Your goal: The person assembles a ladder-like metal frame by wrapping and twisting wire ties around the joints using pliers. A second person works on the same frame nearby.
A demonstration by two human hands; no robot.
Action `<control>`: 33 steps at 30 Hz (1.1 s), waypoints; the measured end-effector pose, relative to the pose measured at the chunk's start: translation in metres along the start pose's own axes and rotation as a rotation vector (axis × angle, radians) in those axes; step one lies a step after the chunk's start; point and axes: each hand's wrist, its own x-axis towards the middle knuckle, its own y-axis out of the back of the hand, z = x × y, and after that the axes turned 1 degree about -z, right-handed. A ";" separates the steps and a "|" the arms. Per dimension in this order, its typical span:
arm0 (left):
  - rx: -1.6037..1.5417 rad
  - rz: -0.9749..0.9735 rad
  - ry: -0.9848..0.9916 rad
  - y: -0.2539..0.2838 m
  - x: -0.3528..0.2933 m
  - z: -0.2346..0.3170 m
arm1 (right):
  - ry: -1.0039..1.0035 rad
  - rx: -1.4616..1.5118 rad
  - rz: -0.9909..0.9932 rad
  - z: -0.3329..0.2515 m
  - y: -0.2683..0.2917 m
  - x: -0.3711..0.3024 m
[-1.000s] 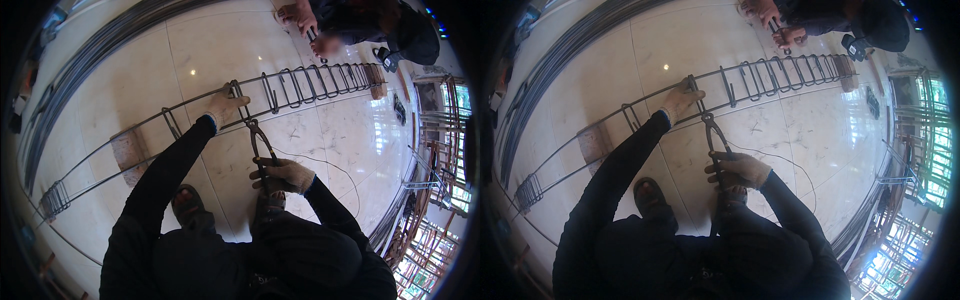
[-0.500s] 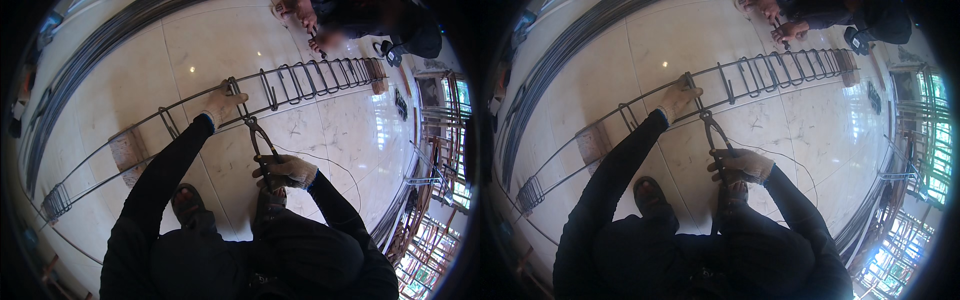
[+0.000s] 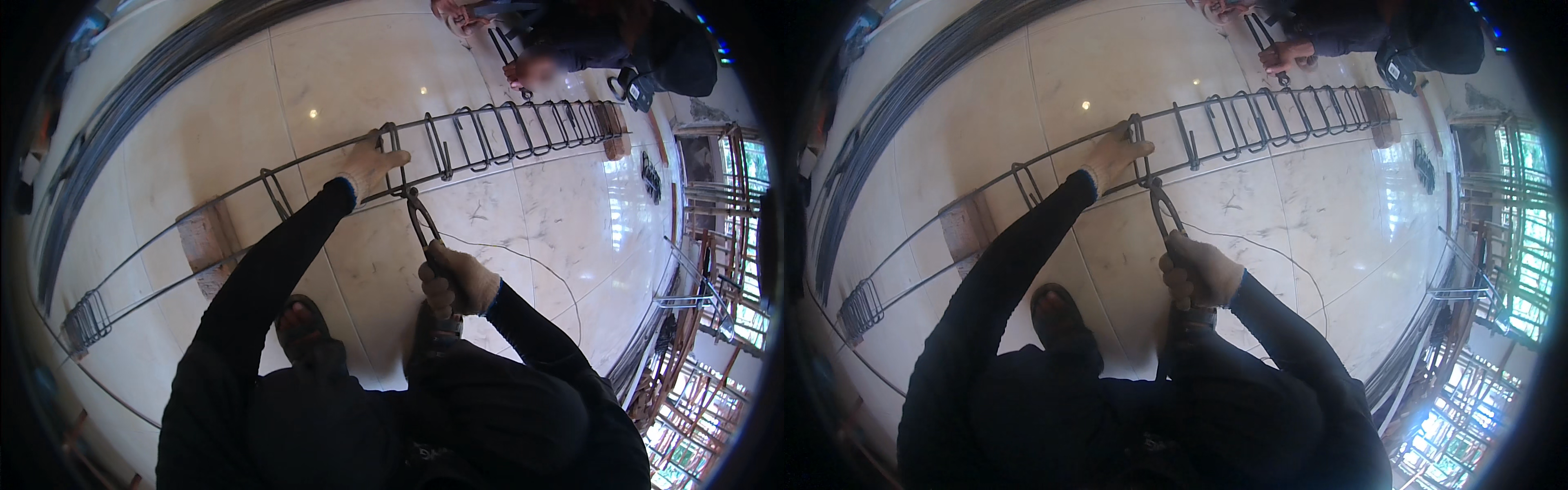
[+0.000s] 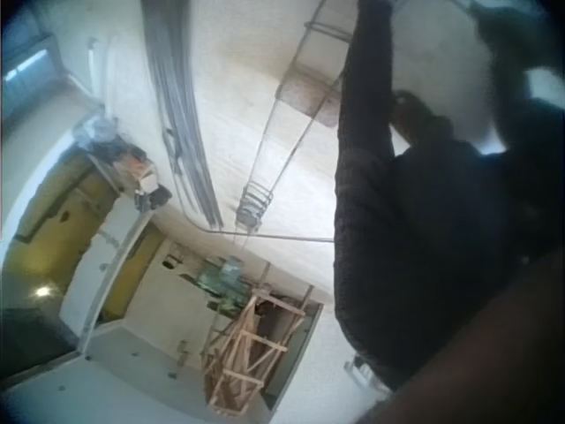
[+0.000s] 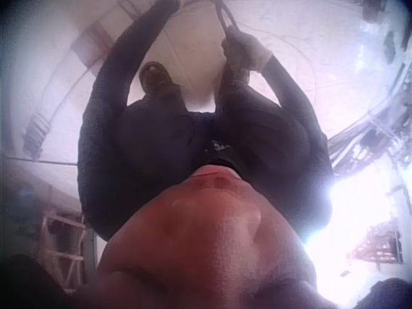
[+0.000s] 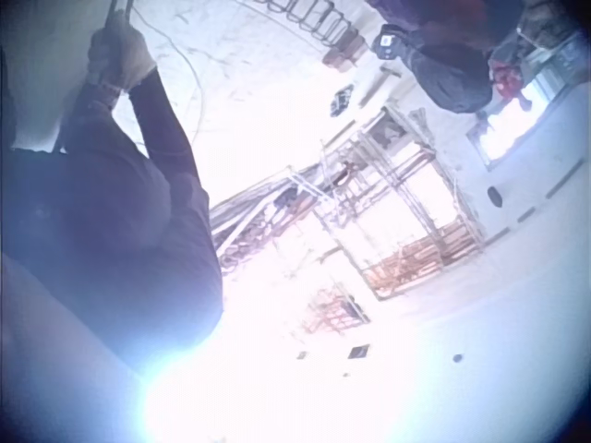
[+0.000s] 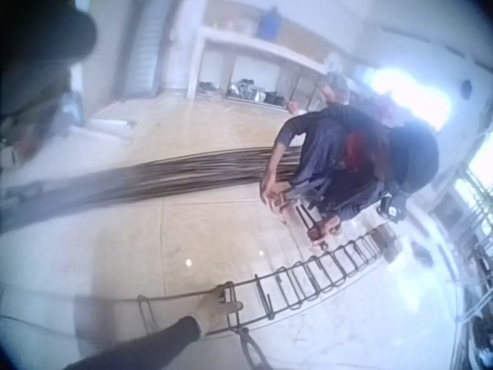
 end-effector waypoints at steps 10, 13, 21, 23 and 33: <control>-0.211 -0.035 0.033 -0.002 -0.002 -0.003 | 0.125 0.079 0.091 0.020 -0.007 0.003; -0.025 0.038 -0.008 -0.005 0.003 -0.008 | 0.330 -0.568 0.547 0.009 -0.043 -0.019; -0.035 0.001 0.058 -0.004 0.008 -0.011 | 0.266 -1.680 1.136 -0.005 -0.078 -0.018; -0.031 0.043 0.057 -0.005 0.008 -0.016 | 0.212 -1.907 1.149 -0.009 -0.079 -0.017; 0.021 0.020 0.088 0.003 0.001 -0.003 | -0.099 -1.443 0.912 -0.065 -0.139 -0.034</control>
